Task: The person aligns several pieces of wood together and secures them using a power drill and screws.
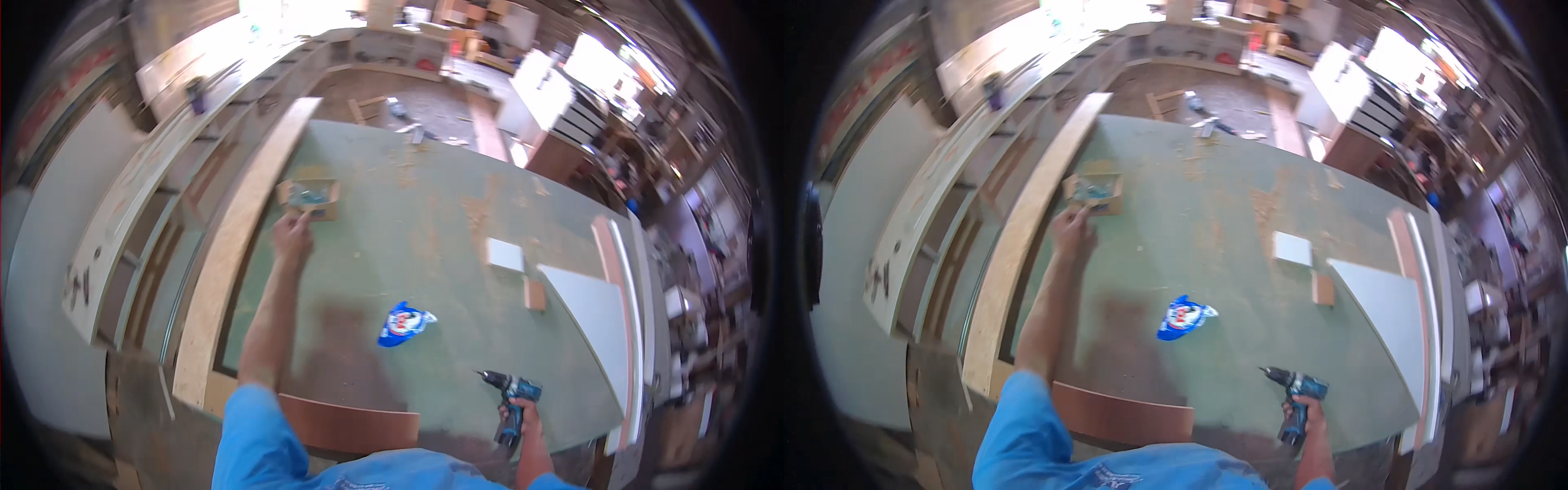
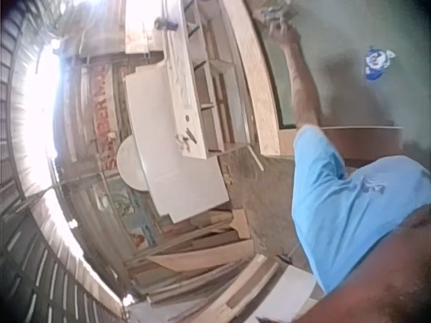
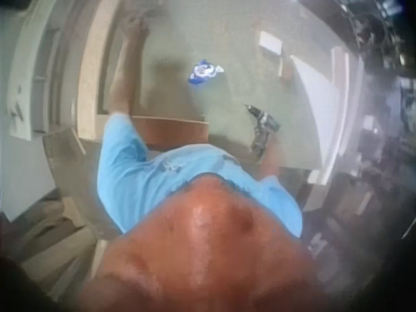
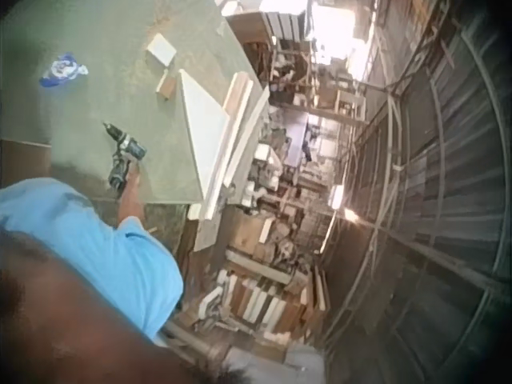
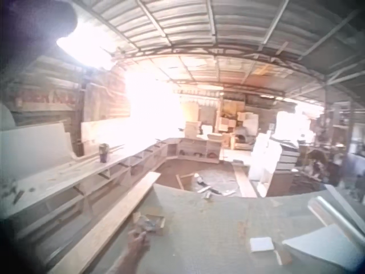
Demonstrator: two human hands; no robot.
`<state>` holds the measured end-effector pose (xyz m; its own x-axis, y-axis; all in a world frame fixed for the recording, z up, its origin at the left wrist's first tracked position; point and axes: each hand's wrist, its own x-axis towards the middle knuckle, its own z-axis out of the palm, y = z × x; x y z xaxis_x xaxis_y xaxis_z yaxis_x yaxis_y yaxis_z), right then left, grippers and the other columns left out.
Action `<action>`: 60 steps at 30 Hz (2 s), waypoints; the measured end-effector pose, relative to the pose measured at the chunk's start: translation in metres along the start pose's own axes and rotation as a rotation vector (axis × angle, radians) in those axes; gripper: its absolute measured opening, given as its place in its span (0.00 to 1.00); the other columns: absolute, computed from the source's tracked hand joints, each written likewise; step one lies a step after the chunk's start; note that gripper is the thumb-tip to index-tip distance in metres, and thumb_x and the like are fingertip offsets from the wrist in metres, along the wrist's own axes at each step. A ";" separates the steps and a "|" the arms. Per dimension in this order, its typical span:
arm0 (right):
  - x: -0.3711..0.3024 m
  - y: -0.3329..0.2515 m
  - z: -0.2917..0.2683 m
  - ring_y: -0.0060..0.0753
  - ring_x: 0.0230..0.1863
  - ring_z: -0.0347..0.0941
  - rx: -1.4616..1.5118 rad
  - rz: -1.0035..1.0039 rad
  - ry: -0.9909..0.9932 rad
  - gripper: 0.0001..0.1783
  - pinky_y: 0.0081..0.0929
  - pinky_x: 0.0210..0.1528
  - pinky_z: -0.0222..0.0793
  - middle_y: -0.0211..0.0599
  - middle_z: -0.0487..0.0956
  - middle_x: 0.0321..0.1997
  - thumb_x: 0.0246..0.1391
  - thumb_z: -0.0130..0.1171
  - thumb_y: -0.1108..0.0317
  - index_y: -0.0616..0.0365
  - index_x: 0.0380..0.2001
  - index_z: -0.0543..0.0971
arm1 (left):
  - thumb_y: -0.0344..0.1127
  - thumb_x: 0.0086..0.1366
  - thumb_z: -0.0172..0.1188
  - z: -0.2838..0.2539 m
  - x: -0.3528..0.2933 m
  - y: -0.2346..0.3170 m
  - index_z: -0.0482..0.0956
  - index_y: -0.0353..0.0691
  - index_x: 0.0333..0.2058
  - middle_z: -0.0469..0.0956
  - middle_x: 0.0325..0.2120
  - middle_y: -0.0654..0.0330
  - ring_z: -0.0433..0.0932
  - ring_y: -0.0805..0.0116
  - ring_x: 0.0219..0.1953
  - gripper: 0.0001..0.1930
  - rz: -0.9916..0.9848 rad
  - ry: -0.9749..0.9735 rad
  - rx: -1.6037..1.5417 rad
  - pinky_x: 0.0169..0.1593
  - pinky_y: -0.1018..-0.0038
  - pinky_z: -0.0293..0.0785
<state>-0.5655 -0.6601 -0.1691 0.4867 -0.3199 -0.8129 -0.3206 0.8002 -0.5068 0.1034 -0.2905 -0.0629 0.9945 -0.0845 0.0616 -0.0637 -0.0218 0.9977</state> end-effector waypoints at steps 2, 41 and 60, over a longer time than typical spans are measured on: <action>-0.003 0.001 -0.019 0.37 0.27 0.80 -0.009 -0.023 -0.005 0.17 0.36 0.35 0.80 0.47 0.83 0.32 0.53 0.67 0.64 0.61 0.43 0.77 | 0.32 0.71 0.61 0.014 -0.078 0.034 0.72 0.38 0.27 0.71 0.17 0.62 0.71 0.72 0.16 0.12 -0.075 -0.127 -0.269 0.18 0.71 0.67; 0.007 -0.020 -0.061 0.44 0.59 0.78 -0.014 0.036 -0.872 0.25 0.49 0.66 0.71 0.50 0.81 0.58 0.67 0.61 0.59 0.61 0.61 0.73 | 0.33 0.67 0.59 -0.002 -0.342 -0.034 0.86 0.37 0.41 0.86 0.39 0.42 0.85 0.43 0.45 0.10 0.078 0.276 1.102 0.48 0.53 0.79; 0.000 -0.023 -0.059 0.51 0.59 0.78 -0.019 0.062 -0.861 0.32 0.54 0.66 0.70 0.52 0.79 0.61 0.65 0.61 0.55 0.63 0.65 0.70 | 0.38 0.72 0.57 -0.005 -0.342 -0.036 0.82 0.38 0.43 0.84 0.40 0.43 0.83 0.42 0.46 0.11 0.014 0.287 1.129 0.50 0.50 0.77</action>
<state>-0.6059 -0.7086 -0.1748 0.9120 0.2261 -0.3422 -0.3765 0.7926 -0.4796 -0.2344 -0.2561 -0.1199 0.9663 0.1337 0.2200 0.0314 -0.9094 0.4147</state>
